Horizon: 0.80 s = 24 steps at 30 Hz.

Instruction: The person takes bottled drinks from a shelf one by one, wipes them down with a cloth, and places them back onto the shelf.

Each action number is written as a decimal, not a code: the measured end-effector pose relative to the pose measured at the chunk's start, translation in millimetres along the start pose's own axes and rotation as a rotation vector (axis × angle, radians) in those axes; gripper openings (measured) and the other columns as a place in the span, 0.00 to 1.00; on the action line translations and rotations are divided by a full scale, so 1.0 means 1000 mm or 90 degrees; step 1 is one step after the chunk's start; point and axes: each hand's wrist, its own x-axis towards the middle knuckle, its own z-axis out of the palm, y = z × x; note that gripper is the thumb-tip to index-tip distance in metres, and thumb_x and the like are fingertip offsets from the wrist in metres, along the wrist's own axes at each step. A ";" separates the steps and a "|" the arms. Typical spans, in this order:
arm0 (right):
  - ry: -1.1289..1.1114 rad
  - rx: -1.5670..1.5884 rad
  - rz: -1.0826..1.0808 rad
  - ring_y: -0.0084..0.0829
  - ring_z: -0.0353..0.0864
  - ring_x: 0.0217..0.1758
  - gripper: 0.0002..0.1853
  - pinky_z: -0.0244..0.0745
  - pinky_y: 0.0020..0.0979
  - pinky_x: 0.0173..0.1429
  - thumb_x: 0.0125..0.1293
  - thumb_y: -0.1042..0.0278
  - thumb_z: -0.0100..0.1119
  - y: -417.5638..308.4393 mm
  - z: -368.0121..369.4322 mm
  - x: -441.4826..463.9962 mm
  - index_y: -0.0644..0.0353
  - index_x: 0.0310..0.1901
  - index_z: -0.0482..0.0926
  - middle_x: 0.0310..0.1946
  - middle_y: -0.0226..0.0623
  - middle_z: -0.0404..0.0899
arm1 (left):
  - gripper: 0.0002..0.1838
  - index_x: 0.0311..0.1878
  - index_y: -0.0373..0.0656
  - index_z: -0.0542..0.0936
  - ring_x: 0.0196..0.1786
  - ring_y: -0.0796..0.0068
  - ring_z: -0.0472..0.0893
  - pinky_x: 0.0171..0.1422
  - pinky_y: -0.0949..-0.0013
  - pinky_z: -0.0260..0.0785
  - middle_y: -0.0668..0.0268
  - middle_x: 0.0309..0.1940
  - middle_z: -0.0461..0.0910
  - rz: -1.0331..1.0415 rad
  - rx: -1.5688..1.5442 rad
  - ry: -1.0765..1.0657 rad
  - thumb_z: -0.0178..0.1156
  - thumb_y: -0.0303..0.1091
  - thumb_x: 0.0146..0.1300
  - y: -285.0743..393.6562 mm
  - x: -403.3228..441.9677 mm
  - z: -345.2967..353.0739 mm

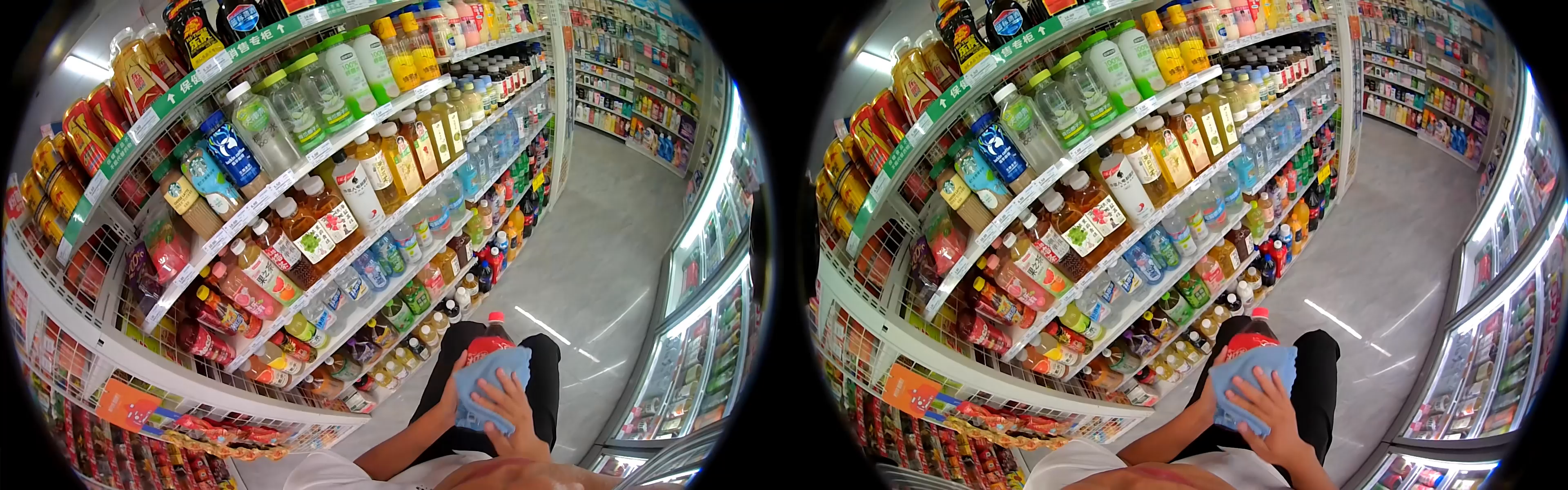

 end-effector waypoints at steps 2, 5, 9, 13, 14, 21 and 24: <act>0.049 0.016 0.022 0.54 0.55 0.80 0.23 0.40 0.55 0.82 0.69 0.61 0.52 0.001 -0.012 0.015 0.56 0.63 0.79 0.71 0.41 0.70 | 0.38 0.75 0.44 0.65 0.67 0.63 0.76 0.73 0.59 0.67 0.58 0.70 0.71 0.041 0.102 0.115 0.37 0.64 0.76 -0.011 -0.006 0.026; 0.151 -0.003 0.036 0.55 0.56 0.80 0.22 0.44 0.54 0.81 0.69 0.66 0.51 0.016 -0.018 0.030 0.60 0.62 0.80 0.70 0.44 0.71 | 0.36 0.76 0.50 0.63 0.69 0.61 0.74 0.74 0.56 0.67 0.59 0.71 0.70 0.028 0.051 0.170 0.41 0.65 0.75 -0.032 0.003 0.016; 0.147 0.025 0.070 0.56 0.59 0.78 0.20 0.49 0.52 0.80 0.67 0.72 0.52 0.030 -0.017 0.029 0.63 0.59 0.81 0.66 0.46 0.75 | 0.34 0.74 0.48 0.65 0.67 0.62 0.76 0.72 0.55 0.69 0.59 0.67 0.73 0.002 0.067 0.187 0.48 0.61 0.74 -0.043 0.001 0.013; 0.034 -0.094 0.049 0.57 0.60 0.77 0.21 0.49 0.54 0.80 0.64 0.71 0.56 0.022 -0.012 0.005 0.61 0.59 0.81 0.64 0.42 0.76 | 0.33 0.72 0.45 0.67 0.66 0.65 0.77 0.70 0.58 0.71 0.59 0.65 0.75 0.003 0.050 0.132 0.53 0.57 0.73 -0.045 0.002 -0.008; -0.001 -0.089 0.044 0.53 0.61 0.77 0.22 0.47 0.54 0.81 0.64 0.69 0.57 0.019 -0.012 0.000 0.58 0.60 0.81 0.64 0.37 0.77 | 0.34 0.72 0.43 0.67 0.66 0.64 0.76 0.70 0.57 0.71 0.58 0.66 0.74 -0.002 0.055 0.112 0.51 0.59 0.74 -0.041 0.002 0.001; -0.116 -0.066 -0.045 0.44 0.65 0.76 0.24 0.43 0.51 0.82 0.60 0.65 0.58 0.013 -0.009 -0.028 0.55 0.59 0.82 0.63 0.29 0.79 | 0.36 0.71 0.37 0.67 0.68 0.58 0.75 0.73 0.54 0.66 0.53 0.66 0.74 0.014 -0.067 -0.025 0.44 0.59 0.75 -0.013 -0.002 0.013; -0.034 -0.022 -0.008 0.51 0.64 0.76 0.22 0.45 0.53 0.81 0.67 0.62 0.51 0.027 -0.013 -0.023 0.60 0.59 0.82 0.64 0.37 0.78 | 0.29 0.69 0.38 0.69 0.65 0.62 0.77 0.73 0.56 0.64 0.56 0.63 0.77 0.052 0.010 0.065 0.49 0.49 0.73 -0.006 -0.007 0.024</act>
